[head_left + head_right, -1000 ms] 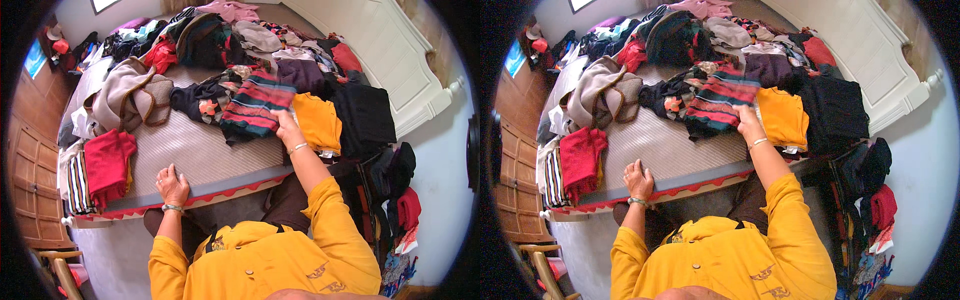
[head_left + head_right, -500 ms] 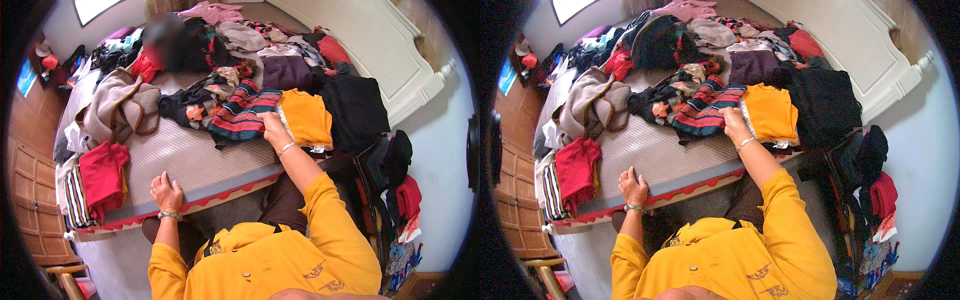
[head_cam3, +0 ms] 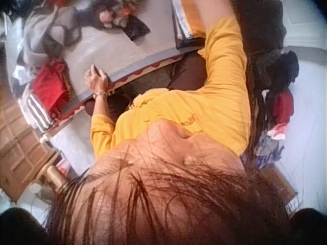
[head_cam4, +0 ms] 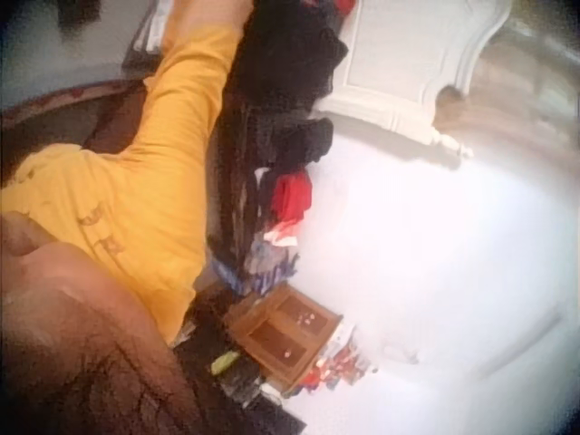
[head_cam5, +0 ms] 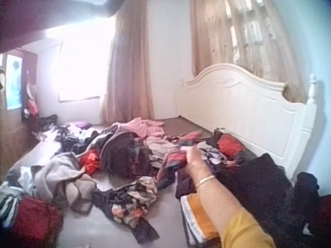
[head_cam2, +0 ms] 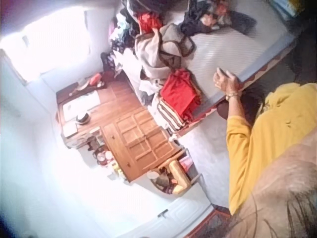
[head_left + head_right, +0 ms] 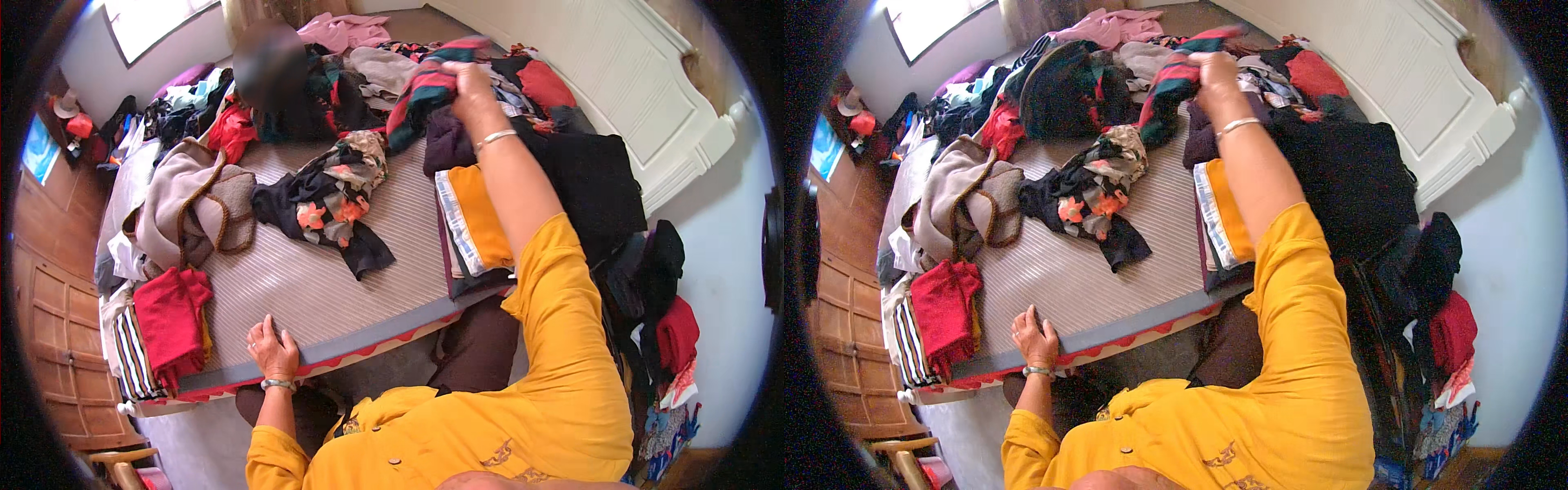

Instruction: Folding various articles of clothing on a bed.

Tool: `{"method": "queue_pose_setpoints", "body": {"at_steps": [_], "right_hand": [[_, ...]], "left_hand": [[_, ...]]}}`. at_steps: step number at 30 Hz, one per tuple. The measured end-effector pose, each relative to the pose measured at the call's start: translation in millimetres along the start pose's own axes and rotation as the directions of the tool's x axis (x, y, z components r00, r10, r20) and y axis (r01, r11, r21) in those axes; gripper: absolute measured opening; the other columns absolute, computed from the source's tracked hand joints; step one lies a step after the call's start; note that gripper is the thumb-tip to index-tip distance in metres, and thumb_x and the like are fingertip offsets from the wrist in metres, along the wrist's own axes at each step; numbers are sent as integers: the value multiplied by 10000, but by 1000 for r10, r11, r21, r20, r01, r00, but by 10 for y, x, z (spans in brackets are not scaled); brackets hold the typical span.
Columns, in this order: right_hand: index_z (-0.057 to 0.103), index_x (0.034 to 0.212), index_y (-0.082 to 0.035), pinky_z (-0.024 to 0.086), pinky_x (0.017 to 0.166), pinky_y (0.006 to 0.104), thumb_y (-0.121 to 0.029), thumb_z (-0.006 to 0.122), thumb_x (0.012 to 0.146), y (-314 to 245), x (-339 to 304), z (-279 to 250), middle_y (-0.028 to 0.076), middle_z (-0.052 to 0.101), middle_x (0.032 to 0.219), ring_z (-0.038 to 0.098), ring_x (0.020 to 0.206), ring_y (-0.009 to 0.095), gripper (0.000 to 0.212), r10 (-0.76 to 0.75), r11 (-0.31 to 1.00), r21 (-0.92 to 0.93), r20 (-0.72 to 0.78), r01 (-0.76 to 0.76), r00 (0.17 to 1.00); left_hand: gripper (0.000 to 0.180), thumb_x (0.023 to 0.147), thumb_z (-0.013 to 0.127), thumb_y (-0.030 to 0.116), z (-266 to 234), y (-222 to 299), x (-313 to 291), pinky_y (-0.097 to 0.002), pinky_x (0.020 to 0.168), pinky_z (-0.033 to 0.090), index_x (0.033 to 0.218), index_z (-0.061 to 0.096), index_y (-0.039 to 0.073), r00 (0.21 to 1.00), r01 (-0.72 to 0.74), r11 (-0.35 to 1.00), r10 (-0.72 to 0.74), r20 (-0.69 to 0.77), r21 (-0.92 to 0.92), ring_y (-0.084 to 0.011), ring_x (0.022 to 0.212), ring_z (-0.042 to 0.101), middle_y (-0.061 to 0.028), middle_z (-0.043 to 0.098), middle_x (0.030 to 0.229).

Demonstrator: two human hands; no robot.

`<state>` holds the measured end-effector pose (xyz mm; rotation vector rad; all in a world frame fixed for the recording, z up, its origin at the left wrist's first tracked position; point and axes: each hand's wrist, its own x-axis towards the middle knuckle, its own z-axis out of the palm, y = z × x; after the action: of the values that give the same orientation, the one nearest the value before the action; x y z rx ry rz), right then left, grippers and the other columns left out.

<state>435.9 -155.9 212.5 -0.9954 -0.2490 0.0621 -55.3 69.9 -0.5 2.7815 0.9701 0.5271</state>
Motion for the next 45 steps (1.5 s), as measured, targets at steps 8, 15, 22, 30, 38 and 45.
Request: {"method": "queue_pose_setpoints", "body": {"at_steps": [8,15,22,30,38,45], "right_hand": [[553,950,72,510,793,418,15,635,632,707,150,-1676,150,618,910,630,851,285,333,52,999,32,-579,-41,814],[579,961,38,485,730,421,-44,578,663,975,-197,-1582,193,613,906,603,800,328,310,-252,600,-671,-674,-435,694],[561,955,-24,461,720,492,-195,612,682,1162,-581,-469,238,603,832,578,814,421,326,-253,24,-934,340,357,906],[615,1010,-31,488,797,433,-123,505,726,2131,-1454,550,225,625,1000,606,890,383,318,174,337,-898,357,285,918],[603,883,-53,477,622,466,-78,537,748,1857,-3321,776,174,599,746,595,720,379,152,338,557,-351,924,753,180],[617,1052,-24,497,700,375,-241,621,800,1764,-3338,575,179,650,821,647,770,285,333,513,736,-449,858,507,15]], "left_hand": [[488,726,624,179,36,37,42,-457,928,346,1189,526,59,1000,-27,1000,27,16,-12,-311,1094,446,-130,495,1099],[487,734,615,191,-9,-11,1,-452,922,348,1193,521,59,1000,-7,1000,7,7,18,-306,1082,449,-121,494,1090],[492,731,612,195,-51,-18,3,-457,932,335,1193,522,54,1000,2,1000,-2,4,-7,-303,1081,446,-117,488,1091],[491,740,588,206,-14,-53,-18,-451,920,349,1204,528,60,1000,0,999,0,-5,-37,-295,1075,456,-111,499,1096],[483,739,607,222,63,-106,-3,-452,939,328,1190,524,71,1000,-11,999,12,16,-39,-317,1119,437,-120,493,1135],[380,693,608,275,141,-170,-49,-481,924,340,1013,640,73,998,-13,1000,13,64,-1,-337,1103,477,-151,582,1099]]}}
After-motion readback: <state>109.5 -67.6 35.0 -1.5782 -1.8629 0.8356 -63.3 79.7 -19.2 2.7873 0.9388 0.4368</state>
